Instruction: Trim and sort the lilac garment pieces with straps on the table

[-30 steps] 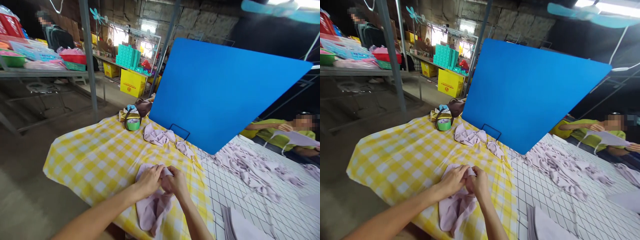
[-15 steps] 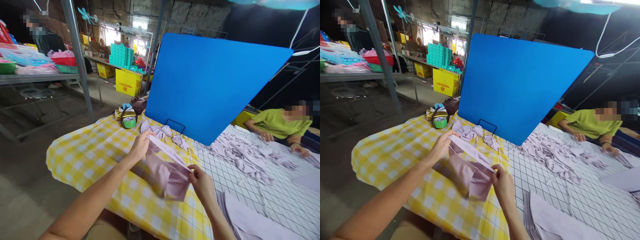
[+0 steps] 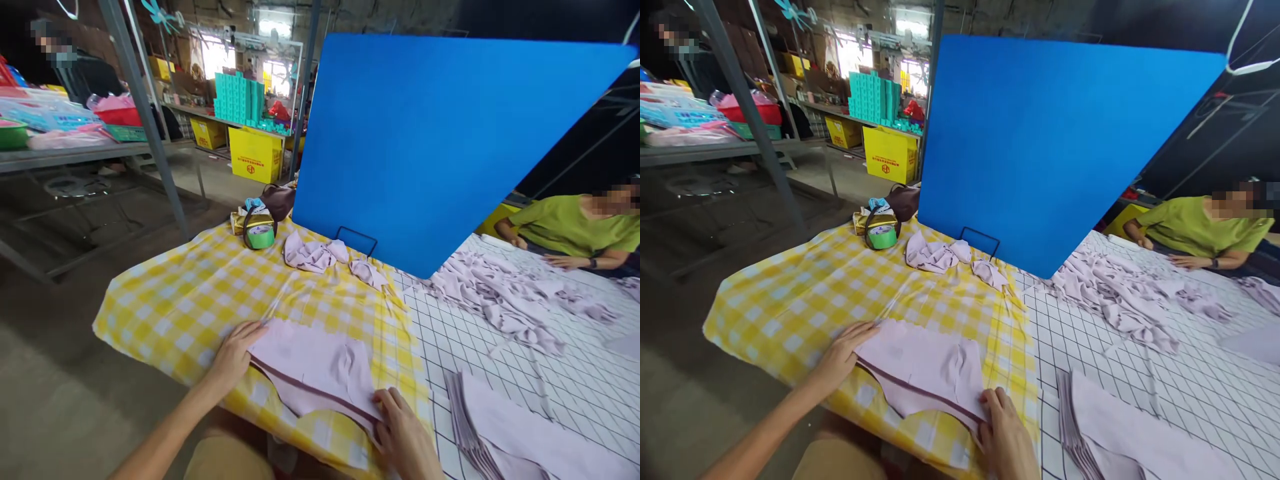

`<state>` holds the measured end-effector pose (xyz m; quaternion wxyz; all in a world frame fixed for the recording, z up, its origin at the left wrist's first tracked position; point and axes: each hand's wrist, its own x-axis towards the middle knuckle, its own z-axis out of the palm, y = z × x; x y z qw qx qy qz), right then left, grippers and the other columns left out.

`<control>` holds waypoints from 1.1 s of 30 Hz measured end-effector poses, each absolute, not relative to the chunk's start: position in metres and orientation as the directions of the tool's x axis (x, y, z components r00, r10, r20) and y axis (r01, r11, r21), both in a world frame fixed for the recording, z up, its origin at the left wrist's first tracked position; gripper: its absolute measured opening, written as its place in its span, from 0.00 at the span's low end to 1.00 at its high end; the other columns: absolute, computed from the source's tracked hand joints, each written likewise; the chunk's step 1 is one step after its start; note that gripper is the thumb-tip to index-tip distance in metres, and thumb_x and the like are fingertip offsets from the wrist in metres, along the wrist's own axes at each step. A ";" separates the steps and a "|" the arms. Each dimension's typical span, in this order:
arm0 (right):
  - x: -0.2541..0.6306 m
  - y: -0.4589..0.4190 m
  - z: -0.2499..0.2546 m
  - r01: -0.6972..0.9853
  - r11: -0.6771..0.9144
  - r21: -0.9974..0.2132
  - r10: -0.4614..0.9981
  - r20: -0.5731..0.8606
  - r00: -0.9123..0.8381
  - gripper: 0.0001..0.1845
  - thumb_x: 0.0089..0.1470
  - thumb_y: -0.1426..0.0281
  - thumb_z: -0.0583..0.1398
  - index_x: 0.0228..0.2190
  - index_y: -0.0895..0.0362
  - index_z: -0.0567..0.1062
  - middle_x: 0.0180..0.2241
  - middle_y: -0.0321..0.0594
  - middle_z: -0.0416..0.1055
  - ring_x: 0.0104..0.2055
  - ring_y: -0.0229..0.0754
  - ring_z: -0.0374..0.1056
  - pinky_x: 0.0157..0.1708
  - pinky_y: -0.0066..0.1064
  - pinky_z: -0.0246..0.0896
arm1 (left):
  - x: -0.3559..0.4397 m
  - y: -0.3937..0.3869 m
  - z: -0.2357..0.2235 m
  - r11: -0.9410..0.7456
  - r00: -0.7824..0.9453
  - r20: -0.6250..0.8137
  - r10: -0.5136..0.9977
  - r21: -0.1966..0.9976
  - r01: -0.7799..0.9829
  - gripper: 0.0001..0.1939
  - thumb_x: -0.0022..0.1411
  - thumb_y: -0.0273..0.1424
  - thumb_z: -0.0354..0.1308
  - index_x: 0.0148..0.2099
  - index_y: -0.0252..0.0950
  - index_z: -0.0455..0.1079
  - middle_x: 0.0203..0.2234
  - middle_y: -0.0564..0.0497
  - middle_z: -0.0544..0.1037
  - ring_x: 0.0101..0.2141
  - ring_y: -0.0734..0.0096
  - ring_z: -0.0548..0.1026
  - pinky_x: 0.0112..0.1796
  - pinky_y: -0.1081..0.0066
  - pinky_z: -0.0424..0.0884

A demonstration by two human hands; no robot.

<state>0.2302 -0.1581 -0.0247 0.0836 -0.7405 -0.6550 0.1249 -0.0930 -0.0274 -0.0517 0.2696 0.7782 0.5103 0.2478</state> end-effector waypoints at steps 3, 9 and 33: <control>0.237 -0.168 -0.033 0.913 -0.093 -0.397 0.994 -0.091 0.061 0.16 0.44 0.78 0.49 0.36 0.52 0.66 0.37 0.39 0.66 0.37 0.40 0.67 0.34 0.28 0.61 | -0.110 -0.034 -0.039 -0.388 0.538 -0.026 0.842 0.664 0.639 0.34 0.48 0.21 0.47 0.60 0.42 0.58 0.59 0.52 0.58 0.59 0.62 0.53 0.59 0.56 0.50; 0.238 -0.161 -0.016 0.859 -0.031 -0.511 0.990 -0.136 -0.046 0.16 0.49 0.69 0.53 0.42 0.53 0.67 0.41 0.42 0.66 0.41 0.41 0.67 0.39 0.31 0.64 | -0.101 -0.030 -0.003 -0.390 0.625 -0.143 0.767 0.669 0.633 0.36 0.53 0.31 0.56 0.63 0.43 0.49 0.63 0.49 0.48 0.61 0.60 0.46 0.58 0.58 0.49; 0.189 -0.134 0.023 0.338 -0.201 -0.919 0.978 -0.167 0.127 0.17 0.53 0.54 0.53 0.25 0.55 0.63 0.20 0.32 0.60 0.22 0.35 0.57 0.21 0.25 0.54 | -0.016 -0.073 -0.019 -0.526 0.559 0.071 0.826 0.456 0.718 0.18 0.52 0.16 0.48 0.42 0.36 0.69 0.35 0.48 0.70 0.40 0.62 0.67 0.42 0.63 0.64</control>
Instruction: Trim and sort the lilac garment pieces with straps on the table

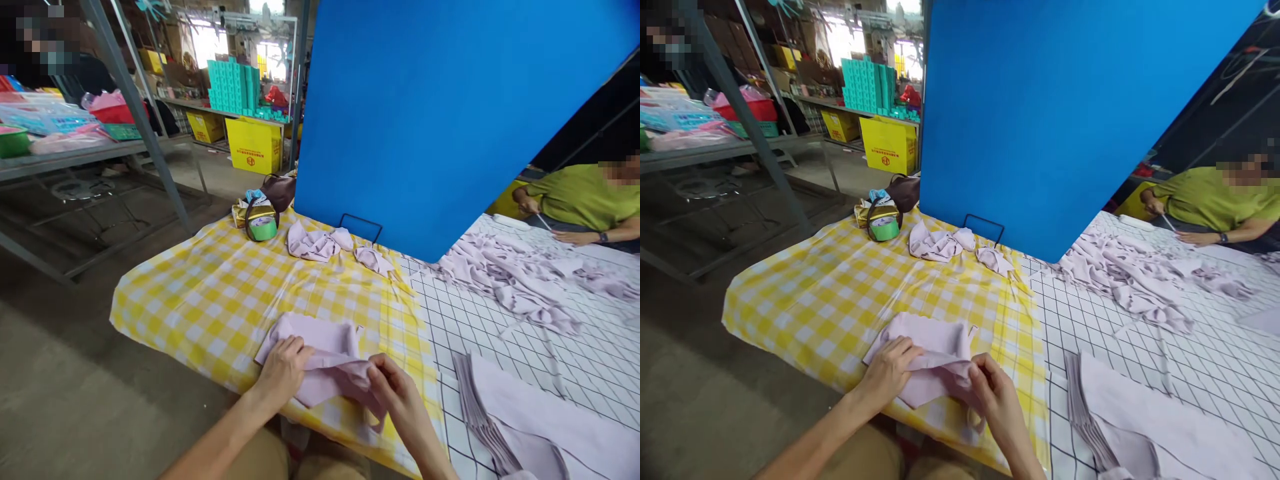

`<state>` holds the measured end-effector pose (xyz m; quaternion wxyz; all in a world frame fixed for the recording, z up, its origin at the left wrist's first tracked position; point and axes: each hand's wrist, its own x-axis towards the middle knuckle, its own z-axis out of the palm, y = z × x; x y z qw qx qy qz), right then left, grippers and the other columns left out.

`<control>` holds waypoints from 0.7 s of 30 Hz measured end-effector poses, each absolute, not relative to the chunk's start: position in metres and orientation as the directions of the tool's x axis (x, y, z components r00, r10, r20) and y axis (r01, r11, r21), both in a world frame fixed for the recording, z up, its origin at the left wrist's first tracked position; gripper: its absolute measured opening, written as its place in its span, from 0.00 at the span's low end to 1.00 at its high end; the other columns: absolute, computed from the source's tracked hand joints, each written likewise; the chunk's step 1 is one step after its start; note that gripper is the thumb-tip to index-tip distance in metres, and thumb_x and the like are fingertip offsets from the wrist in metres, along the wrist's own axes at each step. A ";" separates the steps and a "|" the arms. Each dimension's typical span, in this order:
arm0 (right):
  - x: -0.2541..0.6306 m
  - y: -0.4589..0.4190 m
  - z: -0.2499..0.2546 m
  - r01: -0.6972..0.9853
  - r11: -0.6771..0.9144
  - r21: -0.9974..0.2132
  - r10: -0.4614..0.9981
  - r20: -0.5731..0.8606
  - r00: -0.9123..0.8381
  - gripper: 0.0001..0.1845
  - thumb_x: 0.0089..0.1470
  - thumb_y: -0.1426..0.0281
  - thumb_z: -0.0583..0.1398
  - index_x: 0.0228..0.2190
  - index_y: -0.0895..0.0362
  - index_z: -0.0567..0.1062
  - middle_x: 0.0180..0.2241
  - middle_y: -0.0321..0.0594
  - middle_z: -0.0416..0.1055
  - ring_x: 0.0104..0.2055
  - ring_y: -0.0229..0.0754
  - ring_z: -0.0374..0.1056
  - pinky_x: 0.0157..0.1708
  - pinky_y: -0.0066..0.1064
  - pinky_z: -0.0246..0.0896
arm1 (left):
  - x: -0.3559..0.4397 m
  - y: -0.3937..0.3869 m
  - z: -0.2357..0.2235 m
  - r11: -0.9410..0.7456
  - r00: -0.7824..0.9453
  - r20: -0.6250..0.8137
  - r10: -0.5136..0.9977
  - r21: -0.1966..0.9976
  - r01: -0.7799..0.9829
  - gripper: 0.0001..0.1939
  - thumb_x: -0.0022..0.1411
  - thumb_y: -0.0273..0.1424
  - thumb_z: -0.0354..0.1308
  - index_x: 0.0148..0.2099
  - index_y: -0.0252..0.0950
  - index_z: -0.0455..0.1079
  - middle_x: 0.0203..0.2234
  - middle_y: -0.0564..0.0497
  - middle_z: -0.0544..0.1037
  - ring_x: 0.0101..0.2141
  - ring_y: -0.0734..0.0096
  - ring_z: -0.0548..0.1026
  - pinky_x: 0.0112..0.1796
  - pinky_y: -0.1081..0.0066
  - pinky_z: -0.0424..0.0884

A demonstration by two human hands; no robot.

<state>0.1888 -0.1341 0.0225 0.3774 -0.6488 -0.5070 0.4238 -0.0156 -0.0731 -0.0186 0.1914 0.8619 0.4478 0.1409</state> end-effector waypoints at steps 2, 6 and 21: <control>0.192 -0.136 0.024 0.076 -0.339 -0.938 0.938 -0.331 0.103 0.18 0.51 0.52 0.54 0.26 0.54 0.61 0.19 0.28 0.56 0.18 0.32 0.53 0.17 0.23 0.50 | -0.022 -0.066 -0.018 -0.401 0.432 0.059 0.900 0.498 0.769 0.23 0.48 0.13 0.45 0.43 0.34 0.69 0.36 0.46 0.71 0.40 0.62 0.68 0.43 0.63 0.64; 0.206 -0.138 0.019 -0.050 -0.460 -0.887 0.888 -0.458 -0.040 0.20 0.44 0.54 0.60 0.27 0.53 0.58 0.20 0.26 0.55 0.17 0.30 0.51 0.14 0.21 0.46 | -0.038 -0.049 -0.018 -0.075 0.172 -0.031 0.985 0.815 0.575 0.22 0.46 0.13 0.46 0.40 0.34 0.71 0.38 0.47 0.72 0.41 0.64 0.69 0.44 0.65 0.64; 0.190 -0.107 -0.016 0.775 -0.268 -0.572 0.963 -0.169 0.209 0.10 0.48 0.62 0.52 0.23 0.55 0.66 0.21 0.36 0.68 0.25 0.42 0.64 0.25 0.30 0.54 | 0.035 -0.053 0.005 0.884 0.649 -0.600 0.467 0.311 -0.348 0.21 0.67 0.36 0.39 0.42 0.26 0.68 0.30 0.42 0.77 0.33 0.64 0.76 0.39 0.67 0.69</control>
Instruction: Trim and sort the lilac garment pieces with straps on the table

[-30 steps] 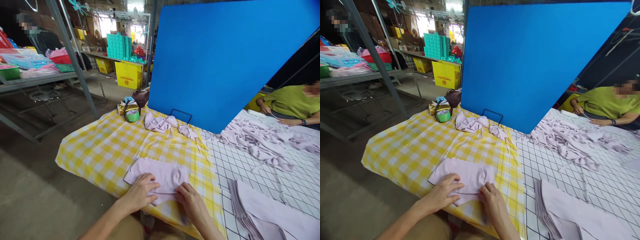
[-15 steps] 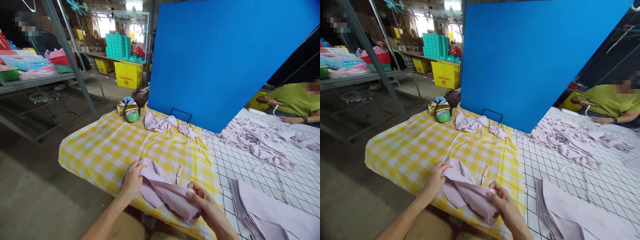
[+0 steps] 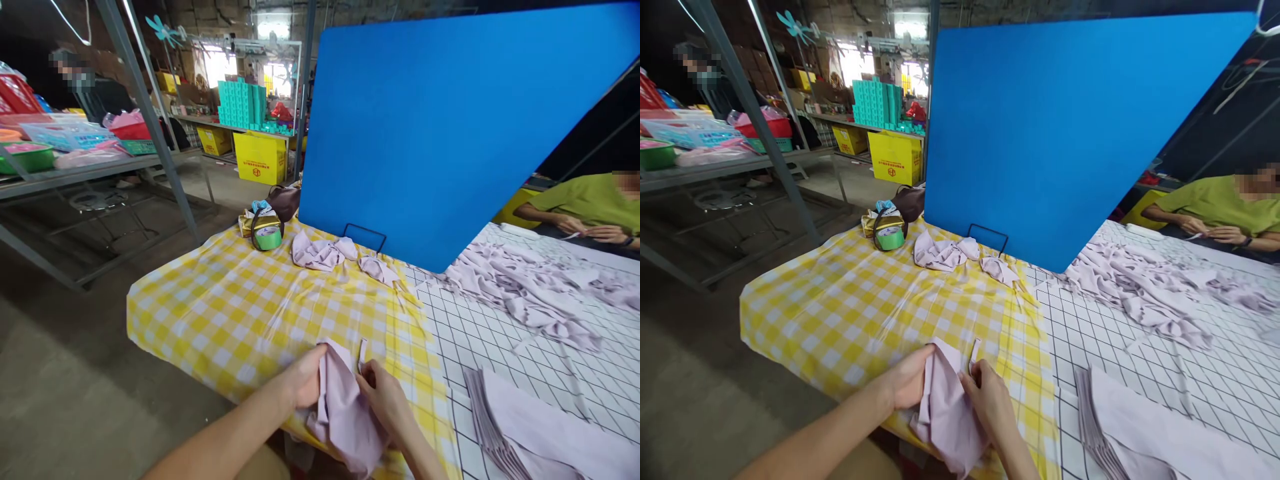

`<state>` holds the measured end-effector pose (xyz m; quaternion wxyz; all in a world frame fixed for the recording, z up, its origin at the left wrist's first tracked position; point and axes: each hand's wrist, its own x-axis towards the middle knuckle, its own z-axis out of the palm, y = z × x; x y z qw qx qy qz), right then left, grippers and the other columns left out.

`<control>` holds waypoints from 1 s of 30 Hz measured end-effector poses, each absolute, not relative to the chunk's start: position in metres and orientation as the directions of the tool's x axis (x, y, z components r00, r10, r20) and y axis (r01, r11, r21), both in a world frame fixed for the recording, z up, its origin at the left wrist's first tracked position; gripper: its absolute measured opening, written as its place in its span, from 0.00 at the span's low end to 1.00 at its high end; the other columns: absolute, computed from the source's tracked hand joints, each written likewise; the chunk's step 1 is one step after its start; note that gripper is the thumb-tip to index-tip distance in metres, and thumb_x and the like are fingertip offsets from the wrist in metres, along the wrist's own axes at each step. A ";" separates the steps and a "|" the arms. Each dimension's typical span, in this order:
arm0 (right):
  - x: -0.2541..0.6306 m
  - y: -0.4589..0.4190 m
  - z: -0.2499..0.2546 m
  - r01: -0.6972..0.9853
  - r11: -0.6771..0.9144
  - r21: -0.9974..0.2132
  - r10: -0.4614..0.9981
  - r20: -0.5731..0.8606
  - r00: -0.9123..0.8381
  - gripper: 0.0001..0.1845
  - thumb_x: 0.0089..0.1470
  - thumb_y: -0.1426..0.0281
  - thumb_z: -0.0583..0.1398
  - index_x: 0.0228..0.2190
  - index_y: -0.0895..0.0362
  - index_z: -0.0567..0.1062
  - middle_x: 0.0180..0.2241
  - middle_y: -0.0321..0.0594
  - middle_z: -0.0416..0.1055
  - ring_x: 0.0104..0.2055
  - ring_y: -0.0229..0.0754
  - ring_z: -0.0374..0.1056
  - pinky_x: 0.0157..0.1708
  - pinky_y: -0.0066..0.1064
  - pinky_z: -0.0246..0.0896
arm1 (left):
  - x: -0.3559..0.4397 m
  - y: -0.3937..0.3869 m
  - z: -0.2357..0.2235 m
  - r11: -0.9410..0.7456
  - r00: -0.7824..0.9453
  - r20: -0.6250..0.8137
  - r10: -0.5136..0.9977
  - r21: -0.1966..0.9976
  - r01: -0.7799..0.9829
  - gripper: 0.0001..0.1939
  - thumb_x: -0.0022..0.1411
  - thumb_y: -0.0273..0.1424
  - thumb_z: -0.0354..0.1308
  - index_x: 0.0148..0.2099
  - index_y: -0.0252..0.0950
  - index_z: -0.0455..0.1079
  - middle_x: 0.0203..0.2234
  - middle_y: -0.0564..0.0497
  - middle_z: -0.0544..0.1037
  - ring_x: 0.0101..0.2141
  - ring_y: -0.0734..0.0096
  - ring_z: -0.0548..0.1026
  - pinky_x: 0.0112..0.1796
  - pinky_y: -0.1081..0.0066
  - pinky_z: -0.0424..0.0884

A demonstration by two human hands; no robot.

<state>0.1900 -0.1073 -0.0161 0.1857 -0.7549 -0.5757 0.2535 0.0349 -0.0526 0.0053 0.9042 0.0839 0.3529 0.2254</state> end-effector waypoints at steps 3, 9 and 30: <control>0.187 -0.107 -0.007 0.673 -0.277 -0.686 0.956 -0.267 0.121 0.07 0.44 0.69 0.52 0.19 0.56 0.66 0.23 0.39 0.71 0.30 0.44 0.66 0.30 0.31 0.55 | 0.051 -0.058 0.006 0.912 0.702 -0.583 0.410 0.243 -0.331 0.26 0.67 0.40 0.36 0.41 0.25 0.69 0.29 0.41 0.76 0.31 0.63 0.76 0.37 0.68 0.70; 0.189 -0.122 0.006 -0.181 -0.636 -0.750 0.771 -0.630 -0.097 0.12 0.43 0.60 0.60 0.24 0.58 0.71 0.23 0.36 0.70 0.26 0.37 0.65 0.28 0.26 0.57 | 0.051 -0.049 0.012 0.946 0.758 -0.566 0.325 0.176 -0.273 0.20 0.61 0.43 0.49 0.28 0.32 0.66 0.17 0.50 0.72 0.21 0.68 0.72 0.30 0.70 0.70; 0.221 -0.133 0.112 0.473 -0.094 -0.876 0.733 -0.382 -0.562 0.18 0.47 0.54 0.59 0.31 0.56 0.76 0.24 0.33 0.65 0.24 0.34 0.56 0.23 0.24 0.47 | 0.010 -0.016 0.087 0.159 0.928 -0.341 0.153 0.935 0.318 0.12 0.50 0.35 0.58 0.21 0.34 0.68 0.14 0.57 0.66 0.16 0.80 0.59 0.18 0.79 0.53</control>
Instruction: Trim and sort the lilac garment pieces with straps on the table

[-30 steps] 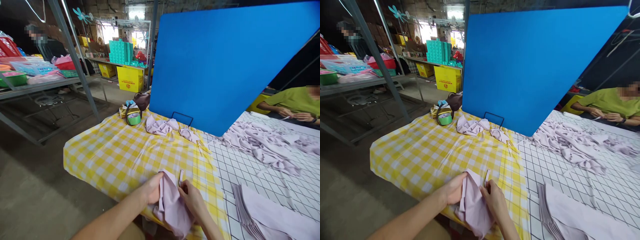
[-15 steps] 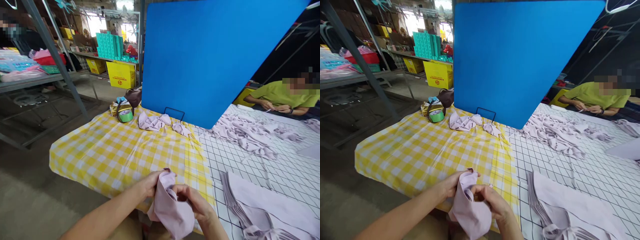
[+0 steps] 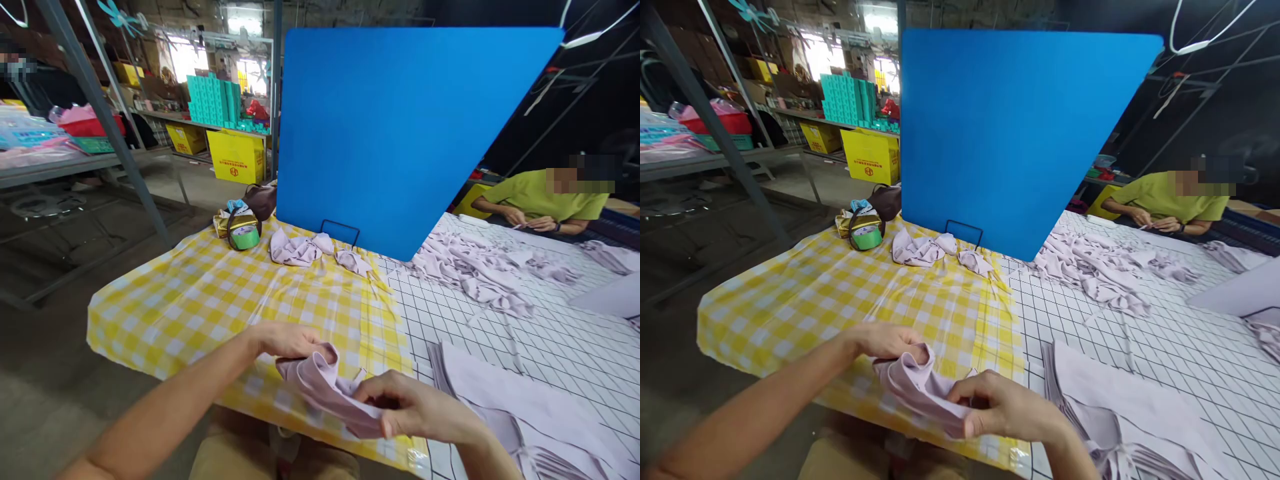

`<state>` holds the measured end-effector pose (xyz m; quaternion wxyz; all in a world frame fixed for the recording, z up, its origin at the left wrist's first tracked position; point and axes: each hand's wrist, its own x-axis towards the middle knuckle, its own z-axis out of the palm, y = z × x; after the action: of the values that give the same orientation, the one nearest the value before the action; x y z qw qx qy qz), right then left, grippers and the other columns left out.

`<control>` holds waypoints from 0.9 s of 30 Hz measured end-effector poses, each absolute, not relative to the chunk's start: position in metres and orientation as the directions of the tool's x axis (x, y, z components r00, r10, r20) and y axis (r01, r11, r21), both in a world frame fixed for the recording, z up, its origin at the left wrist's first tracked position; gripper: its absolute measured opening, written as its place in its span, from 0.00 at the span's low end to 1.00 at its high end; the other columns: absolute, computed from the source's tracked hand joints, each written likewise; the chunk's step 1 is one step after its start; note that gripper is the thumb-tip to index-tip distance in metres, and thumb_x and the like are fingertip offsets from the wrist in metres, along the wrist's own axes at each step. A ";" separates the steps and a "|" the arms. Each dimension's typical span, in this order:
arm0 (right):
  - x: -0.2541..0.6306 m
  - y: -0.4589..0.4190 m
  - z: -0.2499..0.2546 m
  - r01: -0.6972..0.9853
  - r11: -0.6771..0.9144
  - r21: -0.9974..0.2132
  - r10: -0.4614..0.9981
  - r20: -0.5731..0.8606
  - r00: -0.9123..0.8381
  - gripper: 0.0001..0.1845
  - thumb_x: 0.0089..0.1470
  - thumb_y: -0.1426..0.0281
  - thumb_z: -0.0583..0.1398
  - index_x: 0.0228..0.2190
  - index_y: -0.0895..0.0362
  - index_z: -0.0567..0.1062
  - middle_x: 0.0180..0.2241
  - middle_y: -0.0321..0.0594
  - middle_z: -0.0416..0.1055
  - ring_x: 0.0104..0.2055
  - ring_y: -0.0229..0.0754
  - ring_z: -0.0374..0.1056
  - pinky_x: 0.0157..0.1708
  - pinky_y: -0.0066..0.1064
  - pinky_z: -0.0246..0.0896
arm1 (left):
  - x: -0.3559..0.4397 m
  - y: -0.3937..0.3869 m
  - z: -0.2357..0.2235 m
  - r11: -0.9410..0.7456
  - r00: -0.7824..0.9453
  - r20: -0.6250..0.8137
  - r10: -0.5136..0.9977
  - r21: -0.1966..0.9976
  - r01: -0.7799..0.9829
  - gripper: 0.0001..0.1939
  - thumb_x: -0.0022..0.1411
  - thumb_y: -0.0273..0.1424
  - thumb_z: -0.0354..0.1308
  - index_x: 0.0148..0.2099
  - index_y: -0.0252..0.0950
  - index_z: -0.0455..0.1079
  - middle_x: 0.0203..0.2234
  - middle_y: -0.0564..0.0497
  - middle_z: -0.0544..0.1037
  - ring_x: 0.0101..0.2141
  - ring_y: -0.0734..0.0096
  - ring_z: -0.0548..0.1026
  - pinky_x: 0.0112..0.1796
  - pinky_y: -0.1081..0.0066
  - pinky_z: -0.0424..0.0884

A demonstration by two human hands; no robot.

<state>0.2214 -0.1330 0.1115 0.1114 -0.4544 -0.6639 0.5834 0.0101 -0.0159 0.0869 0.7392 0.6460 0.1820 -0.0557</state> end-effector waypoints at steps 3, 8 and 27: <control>0.223 -0.138 0.123 0.653 0.076 -0.754 0.765 -0.375 -0.523 0.11 0.44 0.62 0.63 0.32 0.53 0.77 0.27 0.35 0.71 0.28 0.38 0.62 0.28 0.26 0.53 | 0.002 -0.012 0.109 -0.287 0.939 -0.336 0.071 0.895 0.341 0.14 0.52 0.35 0.57 0.17 0.36 0.68 0.10 0.58 0.64 0.15 0.78 0.58 0.17 0.77 0.52; 0.238 -0.138 0.099 0.977 0.140 -0.163 0.947 -0.267 -0.180 0.13 0.50 0.79 0.54 0.26 0.55 0.78 0.31 0.42 0.74 0.36 0.46 0.67 0.28 0.29 0.57 | 0.002 -0.030 0.107 -0.858 0.898 -0.319 0.302 0.319 0.402 0.13 0.53 0.30 0.58 0.18 0.35 0.72 0.11 0.51 0.70 0.14 0.74 0.60 0.20 0.73 0.55; 0.302 -0.103 0.119 0.702 -0.123 -0.702 0.988 -0.151 0.023 0.17 0.51 0.57 0.54 0.21 0.56 0.67 0.20 0.32 0.61 0.22 0.35 0.56 0.23 0.27 0.49 | -0.017 0.027 0.131 -0.546 0.937 -0.340 0.078 0.772 0.326 0.18 0.54 0.40 0.56 0.20 0.34 0.70 0.11 0.57 0.63 0.16 0.79 0.57 0.18 0.77 0.52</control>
<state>0.3025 -0.1033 0.1189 0.2254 -0.6786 -0.6227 0.3178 -0.0170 0.0274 0.1306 0.4620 0.8690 0.1161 -0.1340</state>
